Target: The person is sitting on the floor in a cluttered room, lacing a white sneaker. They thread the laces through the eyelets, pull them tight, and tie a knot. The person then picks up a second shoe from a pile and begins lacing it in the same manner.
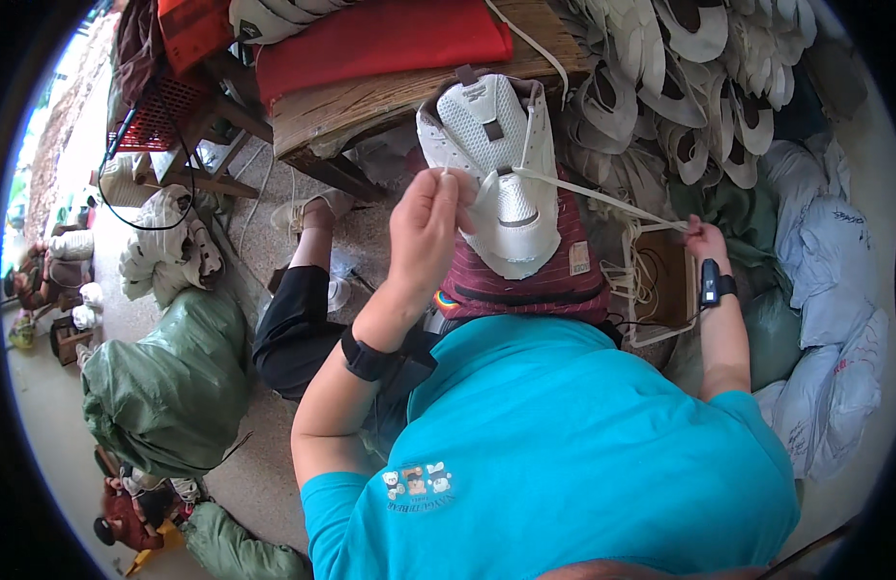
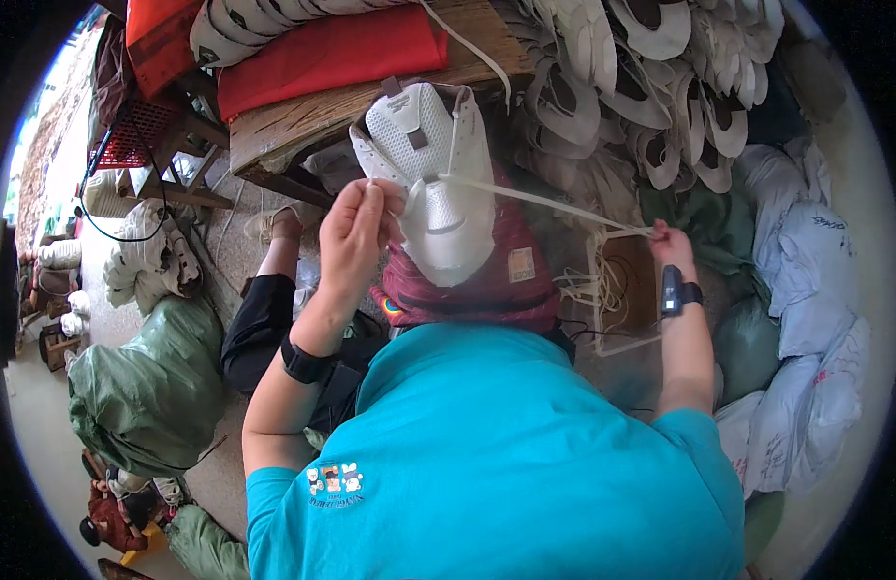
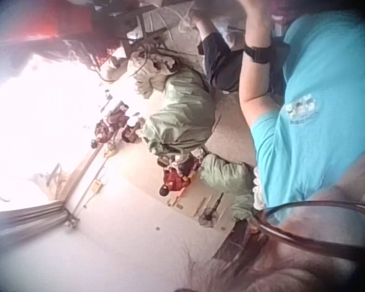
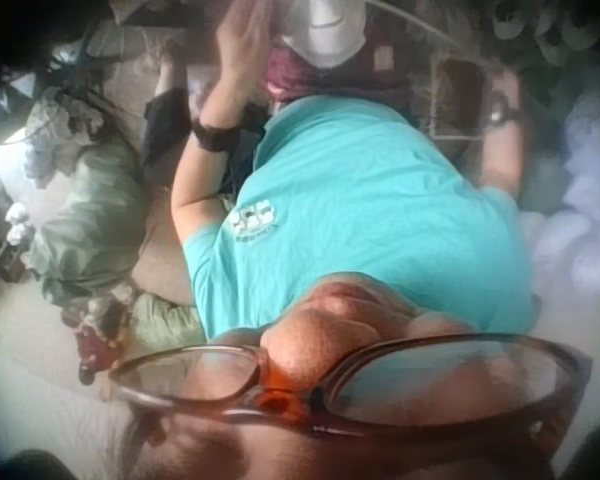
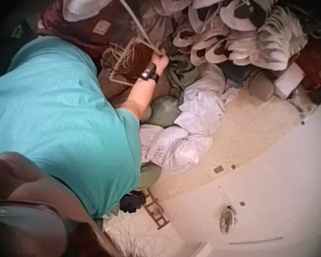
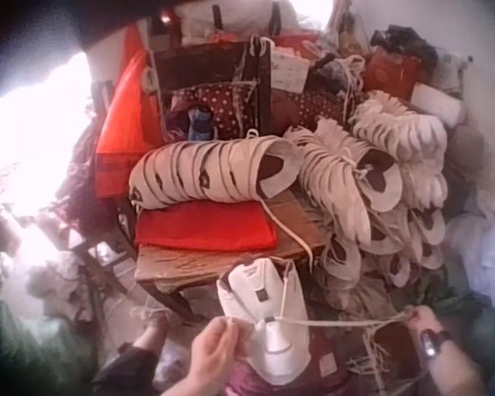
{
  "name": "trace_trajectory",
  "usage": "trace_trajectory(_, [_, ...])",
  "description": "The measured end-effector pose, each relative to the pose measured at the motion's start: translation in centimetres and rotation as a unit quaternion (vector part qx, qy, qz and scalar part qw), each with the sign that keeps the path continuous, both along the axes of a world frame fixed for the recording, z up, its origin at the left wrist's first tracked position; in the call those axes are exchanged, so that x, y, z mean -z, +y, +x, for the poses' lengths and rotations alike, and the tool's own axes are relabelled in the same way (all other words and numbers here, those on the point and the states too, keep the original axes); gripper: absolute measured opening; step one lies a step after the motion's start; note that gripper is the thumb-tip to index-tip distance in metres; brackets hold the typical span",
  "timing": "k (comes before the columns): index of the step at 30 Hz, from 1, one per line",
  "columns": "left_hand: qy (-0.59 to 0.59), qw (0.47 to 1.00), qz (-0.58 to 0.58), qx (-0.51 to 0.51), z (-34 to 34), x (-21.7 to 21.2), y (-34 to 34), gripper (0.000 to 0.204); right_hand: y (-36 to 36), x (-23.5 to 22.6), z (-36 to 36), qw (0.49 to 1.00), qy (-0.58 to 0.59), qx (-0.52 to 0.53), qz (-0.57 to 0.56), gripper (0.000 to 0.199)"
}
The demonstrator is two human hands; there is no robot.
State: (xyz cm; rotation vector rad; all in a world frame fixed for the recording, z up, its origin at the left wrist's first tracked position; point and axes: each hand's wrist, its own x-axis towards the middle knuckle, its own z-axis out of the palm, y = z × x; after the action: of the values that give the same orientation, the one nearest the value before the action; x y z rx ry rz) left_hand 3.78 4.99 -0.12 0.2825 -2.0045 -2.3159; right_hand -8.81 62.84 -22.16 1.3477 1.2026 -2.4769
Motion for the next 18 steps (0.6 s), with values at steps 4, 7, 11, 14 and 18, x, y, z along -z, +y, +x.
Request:
trace_trajectory(4, [-0.033, 0.997, -0.049, 0.058, 0.3, 1.3, -0.2, 0.033, 9.2, -0.6, 3.5, 0.99, -0.08, 0.053, 0.104, 0.02])
trace_trajectory(7, [-0.048, 0.994, -0.076, 0.057, 0.3, 1.4, 0.1, 0.036, 8.3, -1.1, 4.5, 0.976, -0.135, 0.012, 0.169, 0.015])
trace_trajectory(11, [-0.069, 0.994, -0.066, 0.062, -0.6, 1.0, 0.1, 0.035, 0.9, -2.0, 3.0, 0.955, -0.134, -0.171, 0.203, 0.013])
trace_trajectory(14, [-0.115, 0.99, -0.04, 0.073, -0.8, -0.4, -0.2, 0.033, -13.7, -9.0, 1.2, 0.914, -0.04, -0.328, 0.237, 0.017])
trace_trajectory(18, [-0.105, 0.99, -0.055, 0.074, -1.2, -0.3, -0.3, 0.032, -27.6, -19.4, 2.2, 0.877, 0.163, -0.393, 0.225, 0.024])
